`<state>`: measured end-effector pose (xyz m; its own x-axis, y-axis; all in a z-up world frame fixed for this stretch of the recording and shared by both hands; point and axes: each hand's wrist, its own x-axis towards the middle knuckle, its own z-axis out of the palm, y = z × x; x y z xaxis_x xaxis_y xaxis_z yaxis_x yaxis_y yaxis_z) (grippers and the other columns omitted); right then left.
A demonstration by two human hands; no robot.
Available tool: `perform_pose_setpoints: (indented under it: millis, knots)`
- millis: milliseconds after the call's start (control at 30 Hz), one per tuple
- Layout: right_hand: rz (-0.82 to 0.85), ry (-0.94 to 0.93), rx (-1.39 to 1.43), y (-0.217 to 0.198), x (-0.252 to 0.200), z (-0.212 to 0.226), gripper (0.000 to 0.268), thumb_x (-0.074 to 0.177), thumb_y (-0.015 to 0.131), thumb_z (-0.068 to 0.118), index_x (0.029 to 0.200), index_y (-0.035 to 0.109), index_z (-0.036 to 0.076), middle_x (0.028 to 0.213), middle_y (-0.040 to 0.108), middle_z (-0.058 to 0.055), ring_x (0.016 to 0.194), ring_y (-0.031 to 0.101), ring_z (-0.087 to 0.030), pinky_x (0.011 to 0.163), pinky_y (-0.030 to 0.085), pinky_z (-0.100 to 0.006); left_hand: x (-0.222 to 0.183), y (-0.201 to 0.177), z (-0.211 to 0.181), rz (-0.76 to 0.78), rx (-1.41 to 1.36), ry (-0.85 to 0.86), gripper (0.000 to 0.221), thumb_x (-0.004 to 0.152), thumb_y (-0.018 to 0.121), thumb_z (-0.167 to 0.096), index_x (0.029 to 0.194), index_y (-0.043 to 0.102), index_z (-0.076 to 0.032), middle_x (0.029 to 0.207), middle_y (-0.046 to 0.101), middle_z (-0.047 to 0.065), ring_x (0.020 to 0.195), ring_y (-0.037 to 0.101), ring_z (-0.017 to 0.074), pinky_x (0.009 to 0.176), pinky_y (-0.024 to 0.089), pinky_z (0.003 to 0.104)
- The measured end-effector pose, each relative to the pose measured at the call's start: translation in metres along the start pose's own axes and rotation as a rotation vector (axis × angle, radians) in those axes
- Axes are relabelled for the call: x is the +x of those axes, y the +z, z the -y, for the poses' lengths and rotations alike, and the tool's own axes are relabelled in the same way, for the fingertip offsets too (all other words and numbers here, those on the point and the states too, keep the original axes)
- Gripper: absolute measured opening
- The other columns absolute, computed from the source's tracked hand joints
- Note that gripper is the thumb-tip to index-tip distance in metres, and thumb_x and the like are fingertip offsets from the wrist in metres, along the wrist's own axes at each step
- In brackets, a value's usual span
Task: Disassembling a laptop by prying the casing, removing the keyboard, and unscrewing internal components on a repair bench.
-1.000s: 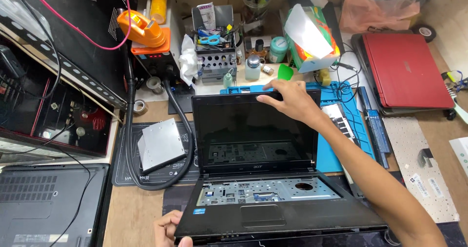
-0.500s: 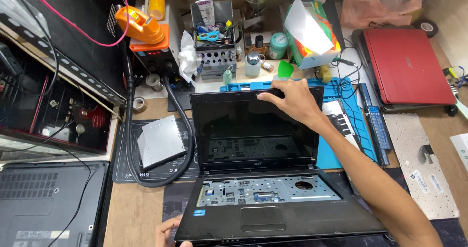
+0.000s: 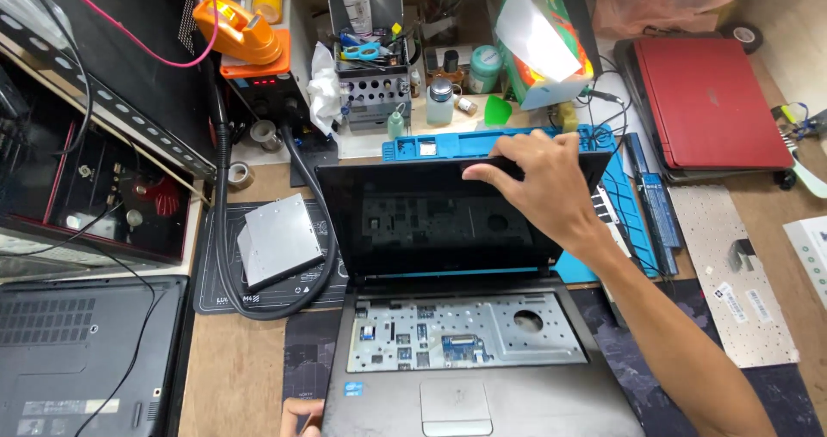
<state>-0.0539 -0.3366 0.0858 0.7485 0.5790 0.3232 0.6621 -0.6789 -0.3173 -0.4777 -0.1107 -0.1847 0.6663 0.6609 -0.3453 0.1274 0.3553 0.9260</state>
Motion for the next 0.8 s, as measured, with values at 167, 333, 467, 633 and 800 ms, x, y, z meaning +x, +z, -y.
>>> perform_pose_setpoints:
  millis: [167,333,467,633,800]
  knots:
    - [-0.213,-0.148,-0.013,-0.02,0.011,-0.005,0.041,0.095,0.069,0.056,0.092,0.069,0.015,0.088,0.069,0.003,0.083,0.056,-0.017,0.089,0.027,-0.038,-0.001,0.062,-0.058,0.099,-0.101,0.11,0.034,0.085,0.066,-0.019,0.104,0.061,0.008,0.087,0.064,0.017,0.074,0.055,0.0173,0.069,0.035,0.026]
    - [-0.314,-0.195,0.011,-0.015,0.034,-0.017,0.043,0.097,0.071,0.055,0.088,0.066,0.013,0.093,0.072,0.004,0.089,0.061,-0.019,0.091,0.025,-0.038,0.016,0.135,-0.14,0.07,-0.161,-0.171,0.039,0.084,0.071,-0.012,0.116,0.051,-0.003,0.121,0.069,0.027,0.109,0.065,0.0287,0.101,0.047,0.039]
    - [-0.382,-0.218,-0.01,-0.003,0.047,-0.026,0.043,0.099,0.073,0.054,0.087,0.066,0.014,0.089,0.07,0.004,0.081,0.056,-0.018,0.089,0.025,-0.037,0.042,0.158,-0.146,0.131,-0.05,-0.127,0.051,0.083,0.075,-0.013,0.122,0.044,-0.01,0.133,0.065,0.019,0.117,0.063,0.0224,0.105,0.048,0.036]
    - [-0.393,-0.205,-0.024,0.011,0.053,-0.038,0.042,0.098,0.075,0.054,0.087,0.067,0.014,0.089,0.071,0.004,0.083,0.058,-0.018,0.088,0.024,-0.037,0.074,0.137,-0.103,0.396,-0.08,0.044,0.059,0.085,0.071,-0.01,0.133,0.036,-0.011,0.137,0.06,0.018,0.115,0.061,0.0233,0.1,0.048,0.039]
    - [-0.407,-0.205,-0.038,0.019,0.057,-0.039,0.041,0.096,0.078,0.054,0.089,0.069,0.015,0.089,0.071,0.004,0.087,0.059,-0.018,0.089,0.024,-0.037,0.084,0.132,-0.09,0.428,-0.018,0.049,0.05,0.092,0.061,-0.004,0.135,0.036,-0.011,0.144,0.056,0.018,0.124,0.059,0.0231,0.102,0.047,0.038]
